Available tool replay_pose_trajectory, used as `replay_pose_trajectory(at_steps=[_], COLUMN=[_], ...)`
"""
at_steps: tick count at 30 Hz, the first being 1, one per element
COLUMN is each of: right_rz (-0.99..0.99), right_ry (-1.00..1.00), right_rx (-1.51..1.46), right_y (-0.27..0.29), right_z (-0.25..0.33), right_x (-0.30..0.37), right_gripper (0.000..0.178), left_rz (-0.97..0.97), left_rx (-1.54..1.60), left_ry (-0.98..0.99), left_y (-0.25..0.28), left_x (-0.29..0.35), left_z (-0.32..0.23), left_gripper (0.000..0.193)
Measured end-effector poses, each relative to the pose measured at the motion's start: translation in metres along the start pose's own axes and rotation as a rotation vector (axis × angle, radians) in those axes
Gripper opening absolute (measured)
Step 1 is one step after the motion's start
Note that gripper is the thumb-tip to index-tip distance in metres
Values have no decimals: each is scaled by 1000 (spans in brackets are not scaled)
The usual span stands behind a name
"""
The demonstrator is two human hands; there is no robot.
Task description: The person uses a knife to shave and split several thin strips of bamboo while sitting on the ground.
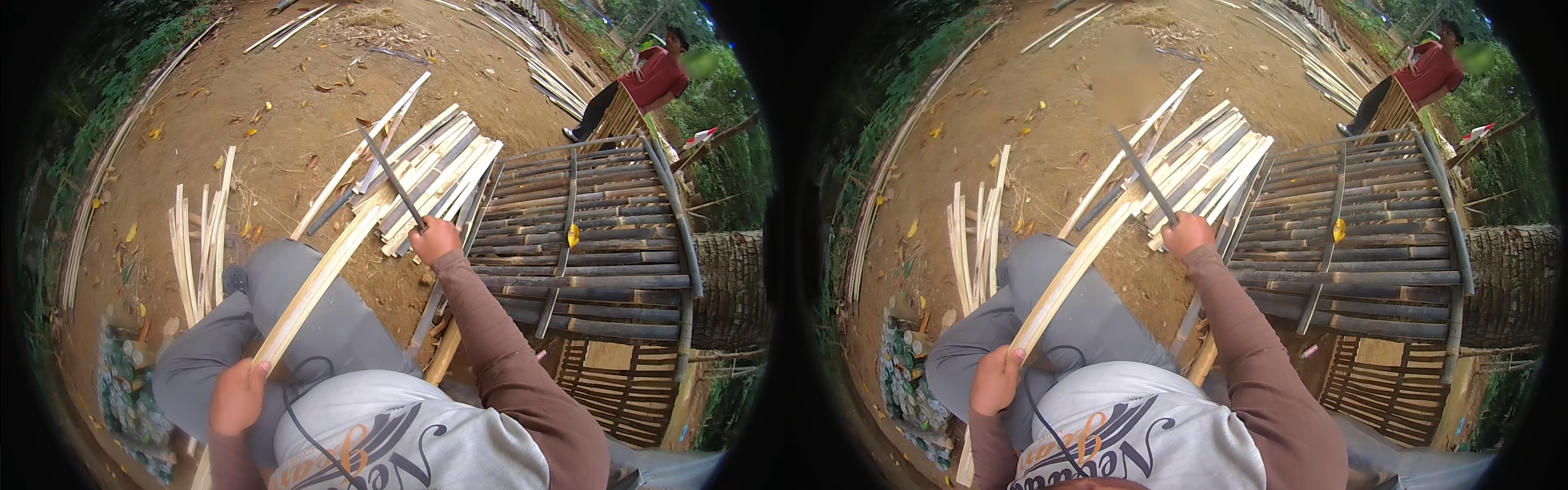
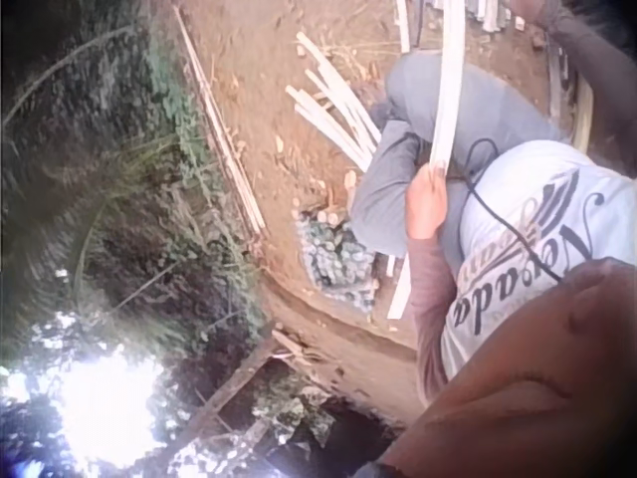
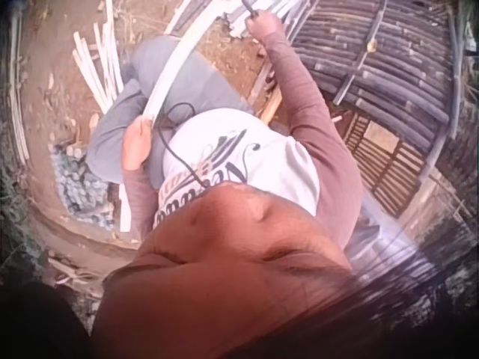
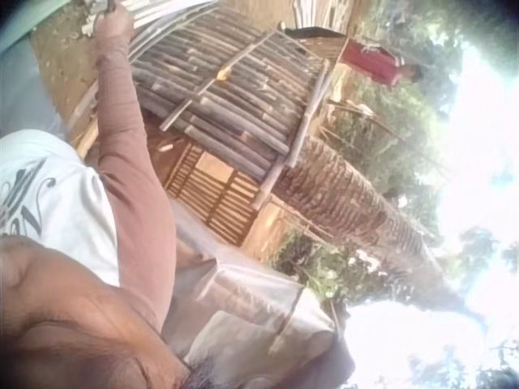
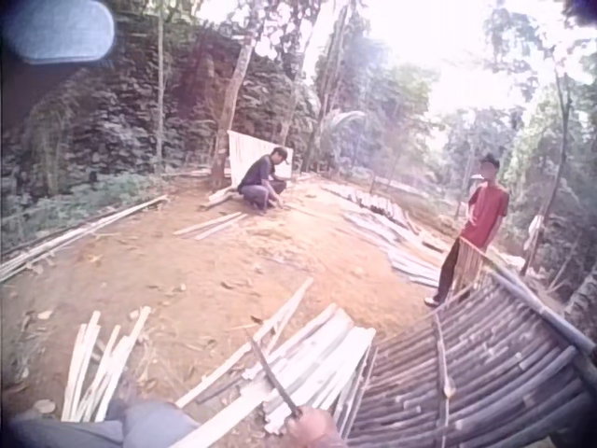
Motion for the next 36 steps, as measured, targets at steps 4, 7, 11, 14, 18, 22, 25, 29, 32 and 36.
replay_pose_trajectory(at_steps=[4,7,11,14,18,22,25,29,32,36], right_rz=[127,-52,135,-16,35,-18,-79,20,-59,13], right_ry=[155,-104,257,5,243,-5,48,84,-19,204], right_rx=[67,-4,59,-64,-60,-65,-55,34,-27,51], right_y=[-2,10,0,10,-7,4,2,1,-3,-1], right_z=[27,-16,45,1,42,-2,11,15,-19,40], right_x=[12,-3,20,3,8,-9,-12,-4,-19,5], right_gripper=[30,32,28,26,28,29,29,30,29,29], left_rz=[6,-3,19,32,23,39,-20,-32,-53,-31], left_rx=[-1,-6,21,19,39,38,5,-67,-86,-22], left_ry=[41,5,64,70,50,83,34,43,6,40], left_y=[3,2,7,8,0,7,10,14,11,13], left_x=[7,7,10,8,3,10,7,15,12,15], left_z=[7,-4,-6,-12,9,-16,-18,-15,-16,-9], left_gripper=[41,41,39,38,39,37,36,36,36,37])
Point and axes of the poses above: each hand's wrist, its own x-axis away from the middle knuckle, its own y-axis out of the back of the hand, z = x × y, the point moved 7 cm from there along -x, towards the middle knuckle, and after that the axes turned 14 degrees about y, right-handed, at the moved point
